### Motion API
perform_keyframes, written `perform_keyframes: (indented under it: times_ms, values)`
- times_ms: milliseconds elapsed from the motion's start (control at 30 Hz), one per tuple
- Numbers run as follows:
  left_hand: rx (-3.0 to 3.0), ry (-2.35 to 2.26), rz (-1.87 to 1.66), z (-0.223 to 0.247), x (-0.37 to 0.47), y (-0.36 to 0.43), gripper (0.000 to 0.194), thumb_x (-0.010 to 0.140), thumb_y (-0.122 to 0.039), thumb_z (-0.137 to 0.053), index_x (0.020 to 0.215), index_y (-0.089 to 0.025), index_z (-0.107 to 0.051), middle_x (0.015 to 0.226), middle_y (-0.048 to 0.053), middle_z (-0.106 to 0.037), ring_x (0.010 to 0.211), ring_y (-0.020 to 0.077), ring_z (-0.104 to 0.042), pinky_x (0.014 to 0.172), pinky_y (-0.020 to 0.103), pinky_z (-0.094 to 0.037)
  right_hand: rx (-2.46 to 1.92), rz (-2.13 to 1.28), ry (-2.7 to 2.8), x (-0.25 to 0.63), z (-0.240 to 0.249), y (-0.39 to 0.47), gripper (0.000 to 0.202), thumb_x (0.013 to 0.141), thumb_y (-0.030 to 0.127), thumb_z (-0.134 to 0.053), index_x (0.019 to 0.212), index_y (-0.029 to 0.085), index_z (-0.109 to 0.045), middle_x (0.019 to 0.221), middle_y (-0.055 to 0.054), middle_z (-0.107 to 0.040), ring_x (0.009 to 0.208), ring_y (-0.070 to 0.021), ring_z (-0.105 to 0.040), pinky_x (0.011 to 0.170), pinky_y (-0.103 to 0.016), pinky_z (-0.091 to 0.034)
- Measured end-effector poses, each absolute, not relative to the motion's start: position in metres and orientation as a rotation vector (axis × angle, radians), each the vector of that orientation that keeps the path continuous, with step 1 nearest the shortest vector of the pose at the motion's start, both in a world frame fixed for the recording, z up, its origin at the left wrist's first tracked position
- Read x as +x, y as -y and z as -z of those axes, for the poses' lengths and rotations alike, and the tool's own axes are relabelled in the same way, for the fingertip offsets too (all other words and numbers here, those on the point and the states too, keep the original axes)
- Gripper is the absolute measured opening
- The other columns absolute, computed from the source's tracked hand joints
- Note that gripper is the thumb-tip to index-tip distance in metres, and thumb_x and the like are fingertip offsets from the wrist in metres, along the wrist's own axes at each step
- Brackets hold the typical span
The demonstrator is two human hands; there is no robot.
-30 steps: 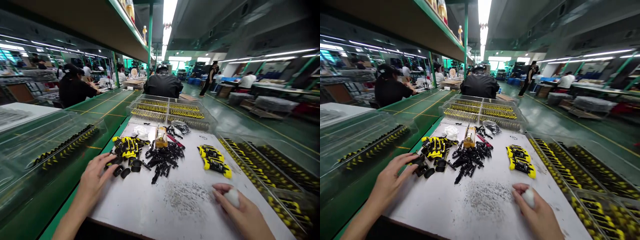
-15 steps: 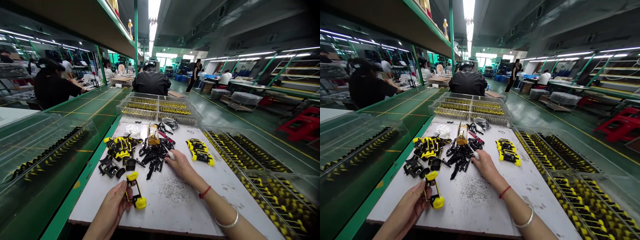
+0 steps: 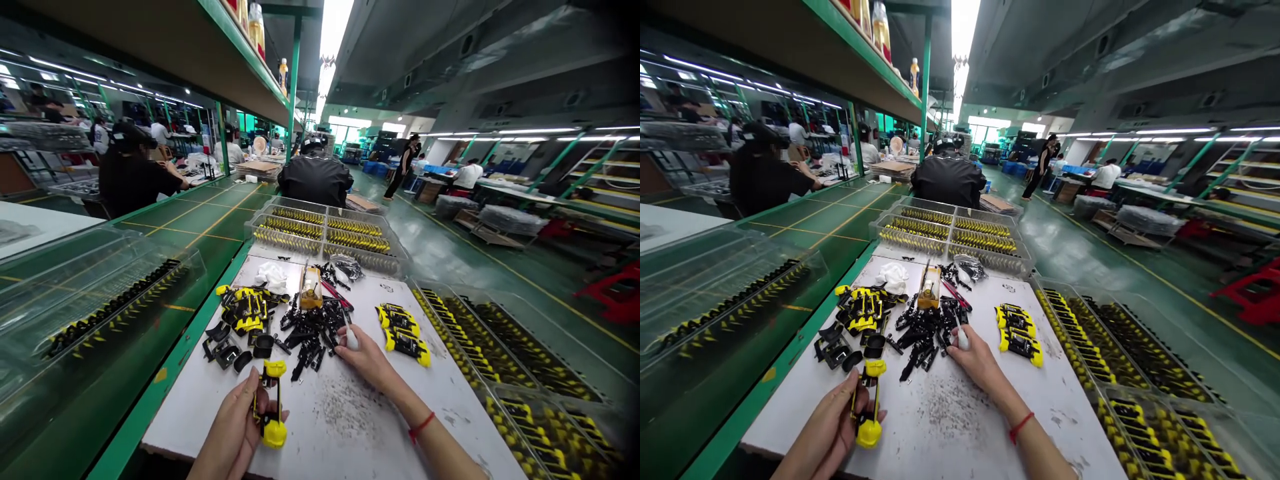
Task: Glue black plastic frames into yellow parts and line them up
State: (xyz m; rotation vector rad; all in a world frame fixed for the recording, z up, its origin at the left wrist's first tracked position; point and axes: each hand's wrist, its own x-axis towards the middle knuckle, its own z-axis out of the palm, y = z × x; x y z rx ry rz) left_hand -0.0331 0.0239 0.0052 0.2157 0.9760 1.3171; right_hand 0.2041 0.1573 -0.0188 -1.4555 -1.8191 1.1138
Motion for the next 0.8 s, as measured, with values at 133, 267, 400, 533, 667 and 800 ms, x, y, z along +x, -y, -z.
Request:
perform_keyframes:
  times_ms: [133, 267, 400, 533, 667, 800]
  values:
    - [0.100, -0.999, -1.293, -0.010, -0.023, -0.028, 0.039, 0.075, -0.055, -0.064, 0.085, -0.018, -0.056, 0.065, -0.002, -0.050, 0.062, 0.0139, -0.054, 0.061, 0.031, -0.052, -1.418, -1.343, 1.701, 0.206, 0.016, -0.153, 0.038, 0.075, 0.039, -0.058, 0.106, 0.019, -0.047, 0.076, 0.004, -0.051, 0.048, -0.0094, -0.048, 0.037, -0.021, -0.035]
    - [0.269, -1.078, -1.267, -0.009, -0.005, -0.037, 0.056, 0.058, -0.043, -0.082, 0.100, -0.019, -0.054, 0.084, 0.002, -0.062, 0.073, 0.0173, -0.063, 0.060, 0.027, -0.050, -1.360, -1.506, 1.611, 0.204, 0.004, -0.139, 0.027, 0.077, 0.039, -0.061, 0.089, 0.019, -0.048, 0.059, 0.008, -0.044, 0.043, -0.0063, -0.039, 0.038, -0.019, -0.031]
    - [0.590, -1.202, -1.192, -0.002, 0.018, -0.051, 0.052, 0.055, -0.021, -0.082, 0.096, -0.017, -0.051, 0.087, 0.006, -0.067, 0.069, 0.0145, -0.062, 0.065, 0.026, -0.050, -1.201, -1.742, 1.413, 0.197, -0.010, -0.123, 0.032, 0.075, 0.039, -0.069, 0.085, 0.018, -0.047, 0.054, 0.008, -0.047, 0.046, -0.0062, -0.039, 0.042, -0.018, -0.030]
    - [0.691, -1.235, -1.218, 0.005, 0.035, -0.063, 0.046, 0.059, -0.017, -0.078, 0.094, -0.018, -0.048, 0.079, 0.002, -0.065, 0.067, 0.0123, -0.058, 0.065, 0.025, -0.049, -1.159, -1.862, 1.256, 0.186, -0.014, -0.110, 0.039, 0.071, 0.043, -0.074, 0.080, 0.018, -0.046, 0.054, 0.007, -0.049, 0.047, -0.0060, -0.039, 0.041, -0.018, -0.029]
    - [0.647, -1.148, -1.205, 0.000, 0.038, -0.065, 0.041, 0.062, -0.022, -0.078, 0.091, -0.017, -0.049, 0.072, -0.003, -0.058, 0.064, 0.0114, -0.058, 0.064, 0.025, -0.049, -1.163, -1.841, 1.308, 0.185, -0.015, -0.103, 0.037, 0.075, 0.046, -0.069, 0.082, 0.017, -0.048, 0.059, 0.005, -0.051, 0.048, -0.0067, -0.042, 0.042, -0.018, -0.033]
    - [0.536, -1.042, -1.150, -0.010, 0.033, -0.058, 0.038, 0.068, -0.025, -0.076, 0.096, -0.016, -0.052, 0.074, -0.003, -0.055, 0.065, 0.0107, -0.058, 0.065, 0.024, -0.049, -1.281, -1.292, 1.602, 0.205, -0.020, -0.102, 0.029, 0.079, 0.039, -0.066, 0.096, 0.019, -0.053, 0.077, 0.000, -0.058, 0.057, -0.0109, -0.053, 0.048, -0.023, -0.044]
